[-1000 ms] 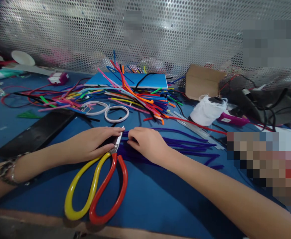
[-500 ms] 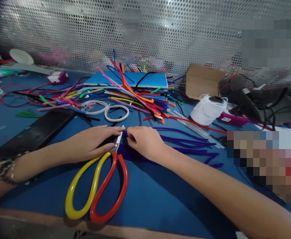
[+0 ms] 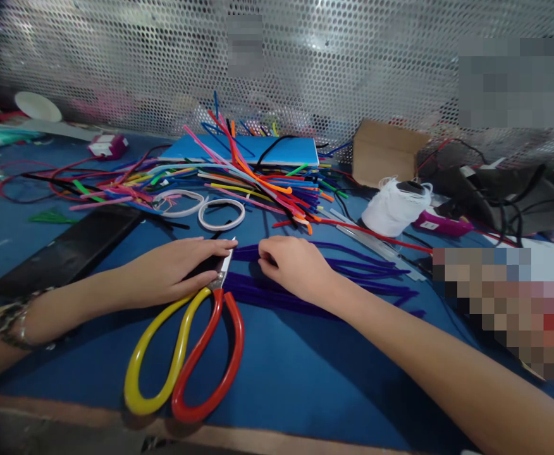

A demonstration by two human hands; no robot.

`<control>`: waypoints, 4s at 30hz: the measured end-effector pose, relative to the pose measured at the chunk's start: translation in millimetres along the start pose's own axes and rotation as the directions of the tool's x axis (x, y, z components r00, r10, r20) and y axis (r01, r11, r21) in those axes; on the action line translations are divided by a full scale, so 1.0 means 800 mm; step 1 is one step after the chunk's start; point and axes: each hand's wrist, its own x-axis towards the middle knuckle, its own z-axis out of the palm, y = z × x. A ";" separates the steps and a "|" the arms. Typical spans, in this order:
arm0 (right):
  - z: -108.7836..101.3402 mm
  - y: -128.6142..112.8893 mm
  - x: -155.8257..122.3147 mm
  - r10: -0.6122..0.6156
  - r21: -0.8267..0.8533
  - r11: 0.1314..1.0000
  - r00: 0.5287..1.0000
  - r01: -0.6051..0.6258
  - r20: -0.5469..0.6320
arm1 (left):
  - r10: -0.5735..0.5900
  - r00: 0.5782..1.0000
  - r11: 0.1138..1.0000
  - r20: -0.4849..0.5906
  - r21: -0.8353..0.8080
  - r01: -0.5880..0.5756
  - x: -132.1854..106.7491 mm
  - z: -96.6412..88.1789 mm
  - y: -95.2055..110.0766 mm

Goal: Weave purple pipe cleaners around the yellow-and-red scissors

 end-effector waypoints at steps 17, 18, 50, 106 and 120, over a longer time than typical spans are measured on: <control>-0.001 0.013 -0.008 -0.021 -0.046 0.999 1.000 0.020 -0.023 | -0.094 0.995 0.991 0.042 -0.093 0.098 0.002 -0.005 -0.002; -0.001 0.013 -0.008 -0.020 -0.047 0.999 1.000 0.019 -0.022 | -0.092 0.995 0.991 0.043 -0.092 0.096 0.002 -0.005 -0.002; 0.006 0.012 -0.007 -0.039 -0.032 0.999 0.999 0.039 -0.019 | -0.087 0.994 0.993 0.059 -0.080 0.092 0.000 -0.006 -0.002; 0.013 -0.037 -0.002 -0.010 -0.054 0.998 0.994 0.015 0.107 | -0.054 0.998 0.997 0.033 -0.056 0.056 0.002 -0.003 -0.001; 0.017 -0.028 0.007 0.004 -0.070 0.998 0.998 0.000 0.062 | -0.045 0.999 0.998 0.017 -0.049 0.046 0.003 -0.001 -0.003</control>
